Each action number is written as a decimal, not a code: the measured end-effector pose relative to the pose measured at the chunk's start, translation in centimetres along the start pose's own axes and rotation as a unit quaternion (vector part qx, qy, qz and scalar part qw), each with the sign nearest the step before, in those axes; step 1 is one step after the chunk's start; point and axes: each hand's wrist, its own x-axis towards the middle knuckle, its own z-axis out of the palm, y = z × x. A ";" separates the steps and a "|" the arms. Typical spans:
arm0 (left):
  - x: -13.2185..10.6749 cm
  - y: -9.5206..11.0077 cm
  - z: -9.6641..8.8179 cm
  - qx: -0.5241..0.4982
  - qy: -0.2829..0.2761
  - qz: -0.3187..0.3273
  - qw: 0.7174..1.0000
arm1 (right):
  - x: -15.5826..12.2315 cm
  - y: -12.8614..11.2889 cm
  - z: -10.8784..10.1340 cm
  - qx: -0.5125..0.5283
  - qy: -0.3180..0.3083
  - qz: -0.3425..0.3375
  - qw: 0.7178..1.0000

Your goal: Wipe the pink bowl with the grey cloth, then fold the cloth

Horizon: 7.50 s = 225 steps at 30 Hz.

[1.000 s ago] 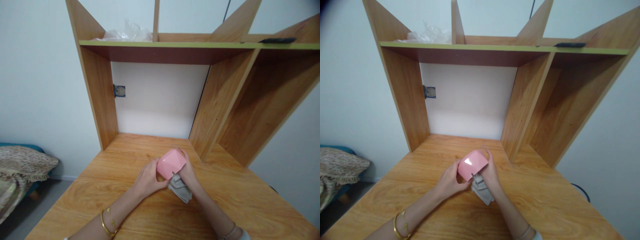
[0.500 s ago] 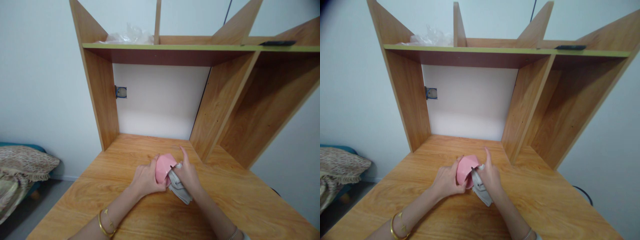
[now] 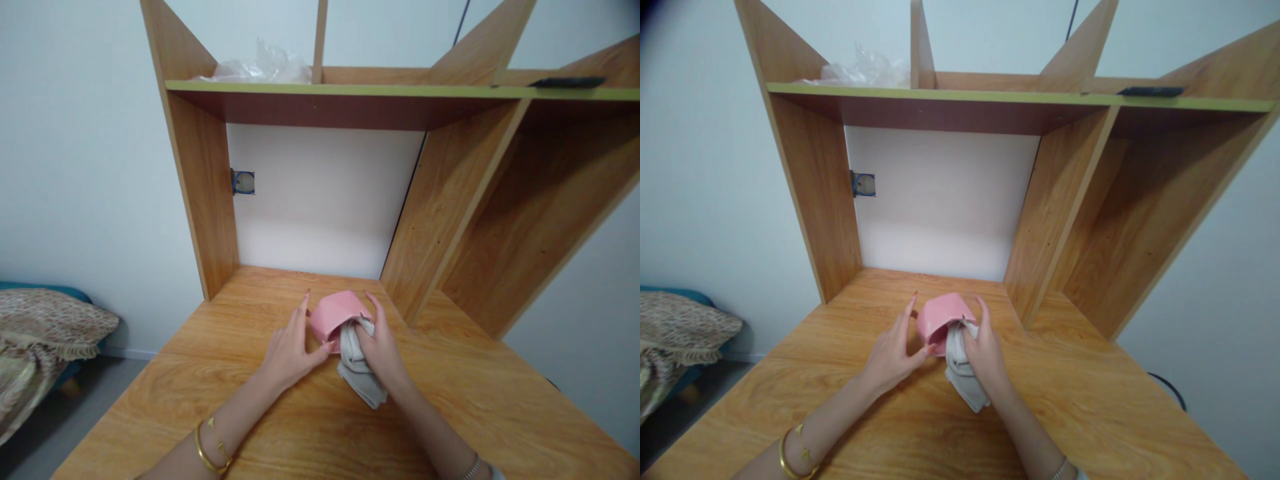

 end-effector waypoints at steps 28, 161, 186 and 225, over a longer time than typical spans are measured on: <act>-0.3 1.4 0.1 0.104 -0.044 0.031 0.993 | 0.0 -0.6 0.1 -0.112 -0.035 0.043 0.992; 0.1 -1.0 -0.3 -0.031 -0.003 0.015 0.999 | -0.5 0.2 0.9 0.041 -0.095 -0.003 0.995; -0.3 -0.2 1.2 -0.104 -0.003 0.010 0.994 | 0.1 -0.3 0.5 -0.135 -0.055 0.067 0.987; 1.7 -5.4 3.0 -0.501 0.029 -0.291 0.815 | -0.6 1.5 3.2 0.046 -0.098 0.045 0.993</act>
